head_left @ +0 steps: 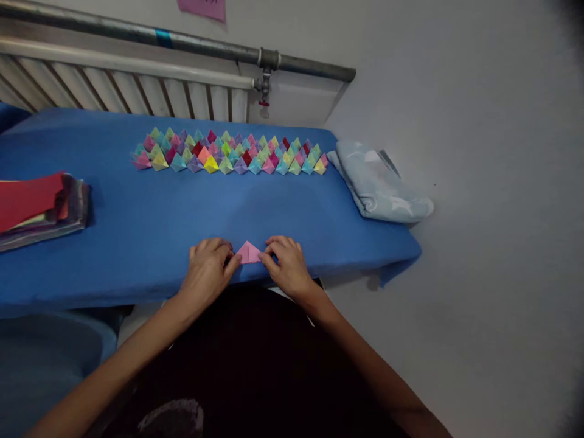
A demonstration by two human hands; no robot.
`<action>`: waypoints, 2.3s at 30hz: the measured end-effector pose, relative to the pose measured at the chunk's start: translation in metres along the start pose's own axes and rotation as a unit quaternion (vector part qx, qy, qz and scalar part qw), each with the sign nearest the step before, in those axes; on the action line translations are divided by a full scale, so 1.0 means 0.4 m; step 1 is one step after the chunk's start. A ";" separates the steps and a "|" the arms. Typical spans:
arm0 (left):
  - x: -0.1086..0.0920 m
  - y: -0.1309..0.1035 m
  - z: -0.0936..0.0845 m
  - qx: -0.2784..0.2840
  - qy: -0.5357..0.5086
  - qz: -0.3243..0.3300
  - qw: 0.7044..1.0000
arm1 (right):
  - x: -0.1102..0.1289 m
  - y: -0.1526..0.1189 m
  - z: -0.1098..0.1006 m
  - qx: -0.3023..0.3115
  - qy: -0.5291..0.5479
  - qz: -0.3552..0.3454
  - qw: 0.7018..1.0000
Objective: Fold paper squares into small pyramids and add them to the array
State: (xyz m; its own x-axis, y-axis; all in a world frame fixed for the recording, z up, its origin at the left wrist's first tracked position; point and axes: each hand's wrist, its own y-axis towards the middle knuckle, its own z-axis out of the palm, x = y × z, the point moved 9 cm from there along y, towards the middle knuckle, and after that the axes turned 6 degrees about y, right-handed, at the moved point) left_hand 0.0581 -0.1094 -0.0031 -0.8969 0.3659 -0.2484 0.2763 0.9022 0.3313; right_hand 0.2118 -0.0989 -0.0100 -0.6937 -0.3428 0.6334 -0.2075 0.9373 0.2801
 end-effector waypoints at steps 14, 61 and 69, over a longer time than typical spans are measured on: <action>-0.007 0.008 0.004 -0.011 0.042 0.007 0.999 | -0.001 -0.002 0.005 -0.006 -0.021 0.012 1.000; -0.138 -0.068 -0.005 -0.059 0.167 0.218 0.960 | 0.090 -0.032 0.057 0.131 -0.101 -0.142 0.976; -0.112 -0.108 -0.006 -0.054 0.160 0.221 0.961 | 0.084 -0.034 0.054 0.144 -0.145 -0.130 0.970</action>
State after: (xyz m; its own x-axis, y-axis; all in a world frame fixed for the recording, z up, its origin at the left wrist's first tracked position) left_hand 0.0857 -0.1652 -0.0039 -0.7648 0.6038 0.2248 0.6330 0.6394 0.4364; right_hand 0.1765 -0.1218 -0.0083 -0.7480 -0.5774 0.3272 -0.5565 0.8143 0.1648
